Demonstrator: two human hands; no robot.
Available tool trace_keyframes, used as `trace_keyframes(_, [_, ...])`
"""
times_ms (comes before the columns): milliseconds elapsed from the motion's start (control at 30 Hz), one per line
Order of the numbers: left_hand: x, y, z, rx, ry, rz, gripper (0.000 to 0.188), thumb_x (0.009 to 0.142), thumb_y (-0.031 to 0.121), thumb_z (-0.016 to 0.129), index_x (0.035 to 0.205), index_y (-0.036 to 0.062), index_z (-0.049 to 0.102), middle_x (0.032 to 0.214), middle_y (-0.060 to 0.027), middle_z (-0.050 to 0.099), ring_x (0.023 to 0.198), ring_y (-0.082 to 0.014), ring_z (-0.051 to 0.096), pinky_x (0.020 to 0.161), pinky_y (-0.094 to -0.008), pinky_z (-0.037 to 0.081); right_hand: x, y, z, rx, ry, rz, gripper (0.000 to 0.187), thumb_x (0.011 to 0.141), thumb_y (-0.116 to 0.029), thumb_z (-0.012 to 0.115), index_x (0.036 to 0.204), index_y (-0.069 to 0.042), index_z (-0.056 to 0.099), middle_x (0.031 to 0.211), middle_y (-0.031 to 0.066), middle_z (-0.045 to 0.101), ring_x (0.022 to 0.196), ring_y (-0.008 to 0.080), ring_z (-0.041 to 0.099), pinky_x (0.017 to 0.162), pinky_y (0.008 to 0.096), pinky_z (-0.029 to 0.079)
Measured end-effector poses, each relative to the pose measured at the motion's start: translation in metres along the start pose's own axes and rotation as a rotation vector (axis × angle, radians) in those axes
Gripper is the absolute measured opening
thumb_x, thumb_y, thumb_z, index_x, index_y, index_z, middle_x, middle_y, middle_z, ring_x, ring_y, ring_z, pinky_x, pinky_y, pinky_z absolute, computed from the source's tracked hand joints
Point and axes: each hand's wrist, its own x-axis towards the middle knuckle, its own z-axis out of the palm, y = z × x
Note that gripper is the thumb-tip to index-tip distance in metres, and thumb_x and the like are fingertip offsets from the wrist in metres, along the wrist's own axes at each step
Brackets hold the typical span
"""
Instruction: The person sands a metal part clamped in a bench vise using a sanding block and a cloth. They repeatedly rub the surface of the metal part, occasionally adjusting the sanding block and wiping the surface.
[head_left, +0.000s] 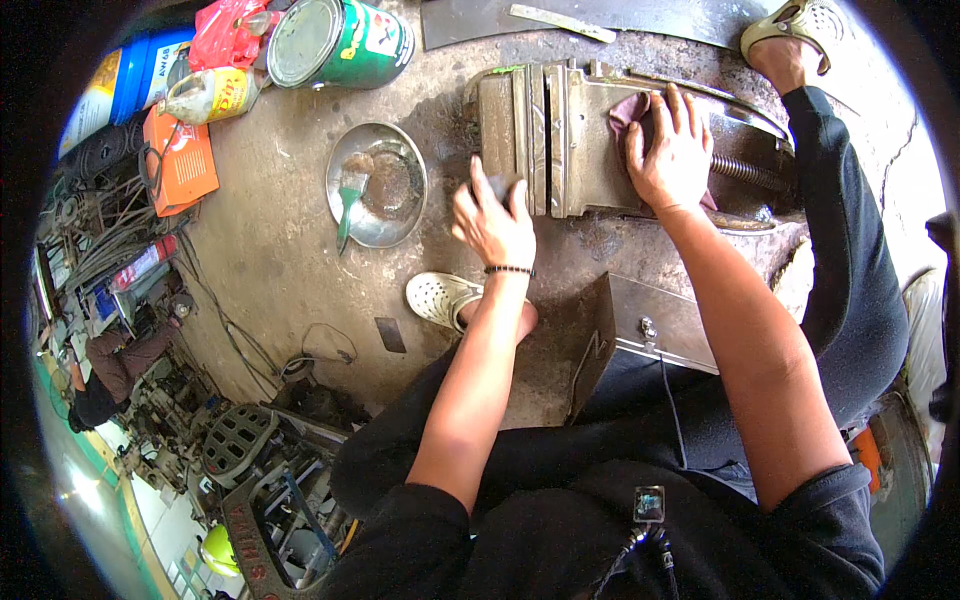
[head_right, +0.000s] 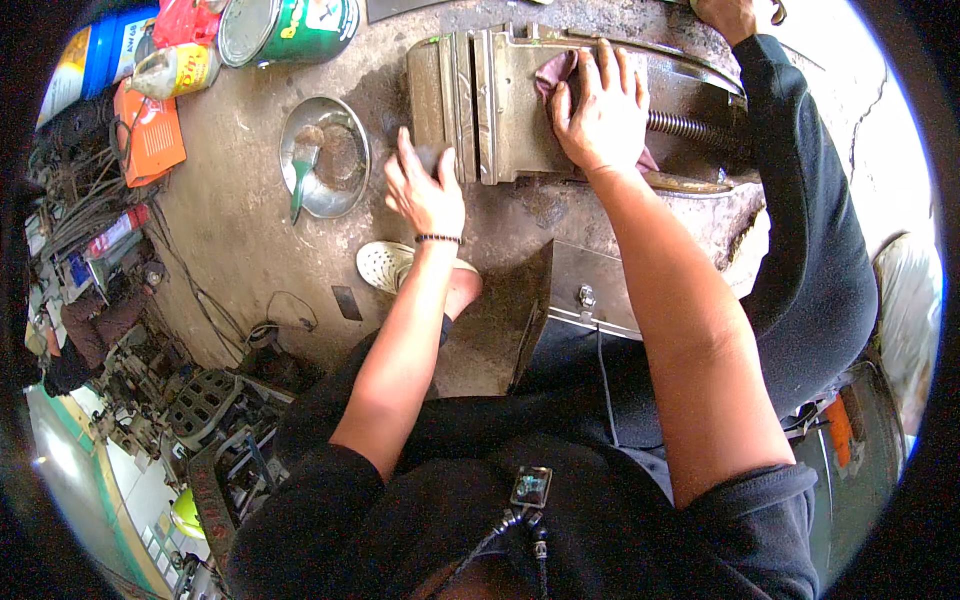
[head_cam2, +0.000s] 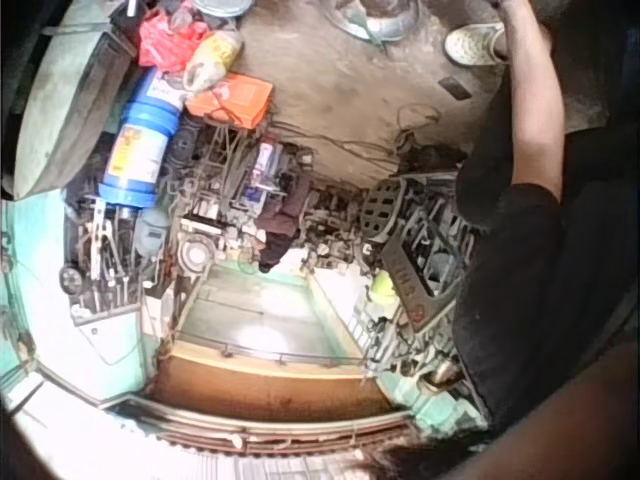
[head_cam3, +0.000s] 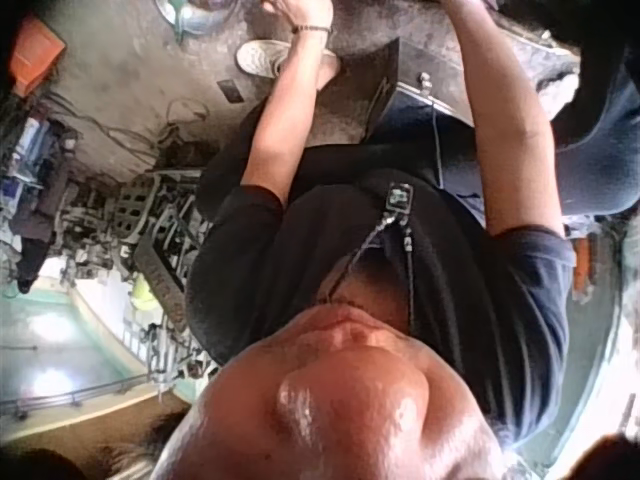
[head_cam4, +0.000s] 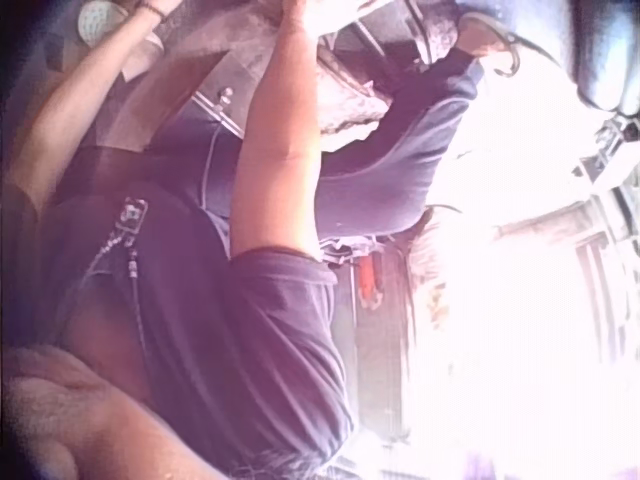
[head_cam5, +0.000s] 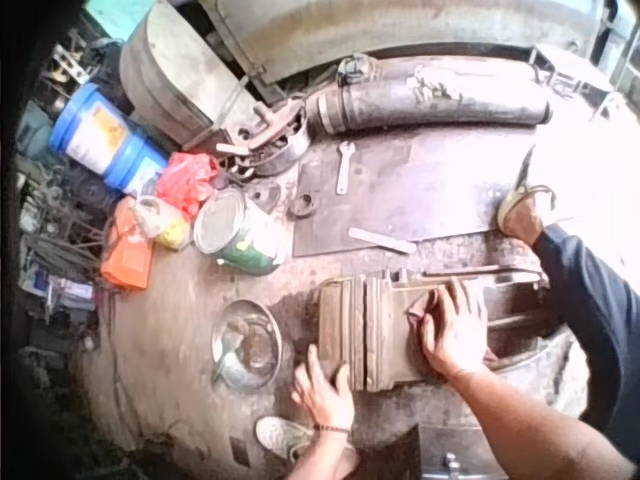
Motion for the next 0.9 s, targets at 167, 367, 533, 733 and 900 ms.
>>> trace_keyframes(167, [0.0051,0.0023,-0.0003,0.06,-0.162,-0.145,0.072,0.093,0.047,0.067,0.154,0.02,0.041,0.126,-0.0185,0.052,0.12,-0.0357,0.052,0.097,-0.0558,0.037,0.0006,-0.0005,0.0007,0.036,0.024,0.003,0.051,0.091,-0.035,0.058,0.132,-0.006,0.061,0.145,0.0163,0.054,0.14,0.0337,0.043,0.119,0.0488,0.028])
trace_keyframes(367, [0.0077,0.0055,-0.0002,0.003,-0.084,-0.085,0.072,0.093,0.048,0.066,0.154,0.0193,0.04,0.129,-0.0189,0.051,0.122,-0.0384,0.051,0.1,-0.0582,0.037,0.002,0.0002,0.0003,0.02,0.021,0.0,0.052,0.091,-0.036,0.058,0.133,-0.006,0.061,0.146,0.0162,0.054,0.14,0.0339,0.043,0.119,0.048,0.028])
trace_keyframes(533, [0.0061,0.0046,-0.0009,-0.026,-0.061,-0.073,0.076,0.091,0.047,0.069,0.155,0.0191,0.039,0.127,-0.0186,0.052,0.122,-0.0382,0.051,0.099,-0.0572,0.037,-0.0015,-0.0012,-0.0008,0.019,-0.026,-0.001,0.053,0.091,-0.037,0.058,0.134,-0.007,0.06,0.148,0.0157,0.052,0.141,0.0341,0.043,0.119,0.0485,0.028])
trace_keyframes(733, [0.0072,0.0035,-0.0016,-0.018,0.007,0.007,0.076,0.091,0.05,0.068,0.155,0.0204,0.04,0.126,-0.0191,0.052,0.119,-0.0372,0.052,0.096,-0.0573,0.037,0.0012,-0.0011,-0.001,0.009,-0.017,0.007,0.053,0.091,-0.037,0.058,0.135,-0.007,0.06,0.148,0.016,0.051,0.141,0.0337,0.042,0.119,0.0487,0.028])
trace_keyframes(900, [0.0055,0.0062,-0.0013,0.096,-0.167,-0.141,0.073,0.094,0.049,0.065,0.155,0.0191,0.039,0.127,-0.0191,0.052,0.119,-0.0376,0.052,0.096,-0.0565,0.037,0.0017,0.0003,-0.0014,0.023,0.004,-0.004,0.052,0.09,-0.036,0.058,0.133,-0.006,0.061,0.146,0.0159,0.053,0.14,0.0332,0.043,0.12,0.0483,0.027])
